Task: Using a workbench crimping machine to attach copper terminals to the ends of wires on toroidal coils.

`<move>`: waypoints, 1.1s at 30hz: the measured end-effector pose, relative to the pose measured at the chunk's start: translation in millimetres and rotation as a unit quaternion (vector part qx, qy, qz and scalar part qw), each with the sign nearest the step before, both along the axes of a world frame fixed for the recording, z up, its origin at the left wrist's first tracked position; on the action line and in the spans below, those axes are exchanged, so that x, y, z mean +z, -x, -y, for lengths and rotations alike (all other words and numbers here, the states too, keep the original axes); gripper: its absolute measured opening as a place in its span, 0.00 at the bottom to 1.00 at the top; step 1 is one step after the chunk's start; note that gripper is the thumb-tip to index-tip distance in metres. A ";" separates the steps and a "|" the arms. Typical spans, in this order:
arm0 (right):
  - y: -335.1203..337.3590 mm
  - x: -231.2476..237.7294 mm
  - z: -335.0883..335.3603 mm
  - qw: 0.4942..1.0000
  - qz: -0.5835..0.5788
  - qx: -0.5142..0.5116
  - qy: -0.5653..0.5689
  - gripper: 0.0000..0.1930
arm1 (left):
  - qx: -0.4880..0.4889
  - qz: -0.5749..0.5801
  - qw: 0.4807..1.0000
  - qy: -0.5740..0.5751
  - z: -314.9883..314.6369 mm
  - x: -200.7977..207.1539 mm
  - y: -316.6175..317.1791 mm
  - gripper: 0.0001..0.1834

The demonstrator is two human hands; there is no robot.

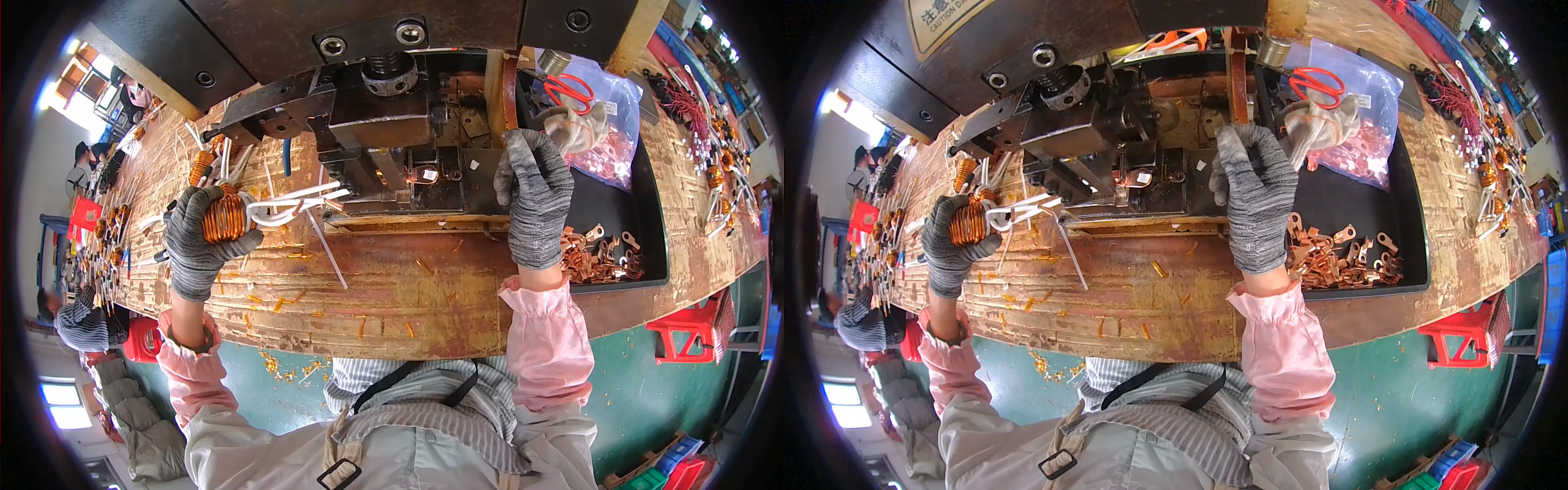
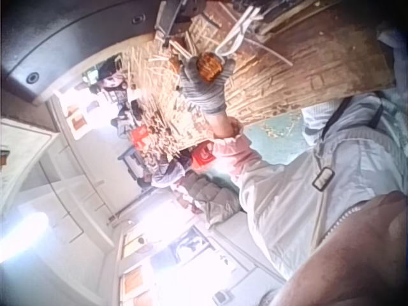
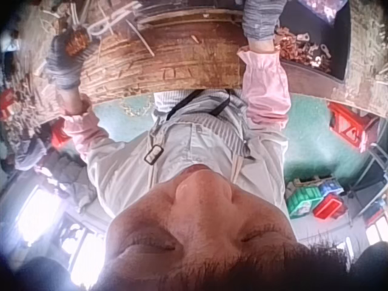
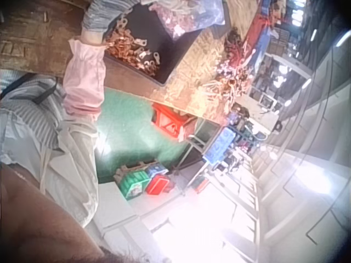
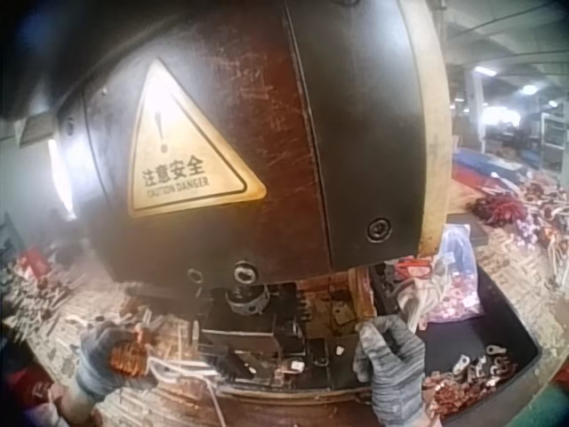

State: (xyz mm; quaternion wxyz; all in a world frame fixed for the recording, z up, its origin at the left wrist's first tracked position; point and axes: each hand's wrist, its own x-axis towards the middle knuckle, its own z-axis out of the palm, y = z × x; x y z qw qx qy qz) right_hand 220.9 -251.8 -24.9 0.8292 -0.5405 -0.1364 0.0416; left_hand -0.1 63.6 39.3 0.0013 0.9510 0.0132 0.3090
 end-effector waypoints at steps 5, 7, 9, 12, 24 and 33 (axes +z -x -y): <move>-0.1 -0.8 -1.1 1.000 0.001 0.003 -0.008 0.07 | -0.007 0.009 0.997 -0.076 0.4 1.7 1.9 0.41; -0.4 -1.1 -1.0 1.000 0.000 0.002 -0.006 0.07 | -0.003 0.001 0.996 -0.090 3.9 4.9 0.5 0.40; -0.5 -1.0 -1.2 1.000 -0.001 0.002 -0.003 0.07 | -0.009 0.002 0.995 -0.098 7.7 8.2 -2.0 0.39; -2.0 -3.6 0.0 1.000 0.002 0.002 -0.007 0.07 | -0.026 0.001 0.993 -0.115 8.8 12.1 -5.9 0.37; 0.1 -0.5 0.3 1.000 -0.005 0.000 -0.002 0.07 | -0.043 -0.005 0.990 -0.132 9.4 16.4 -7.7 0.37; -0.7 -1.9 0.9 1.000 -0.003 0.000 -0.020 0.07 | -0.037 -0.010 0.991 -0.124 8.8 16.1 -6.0 0.38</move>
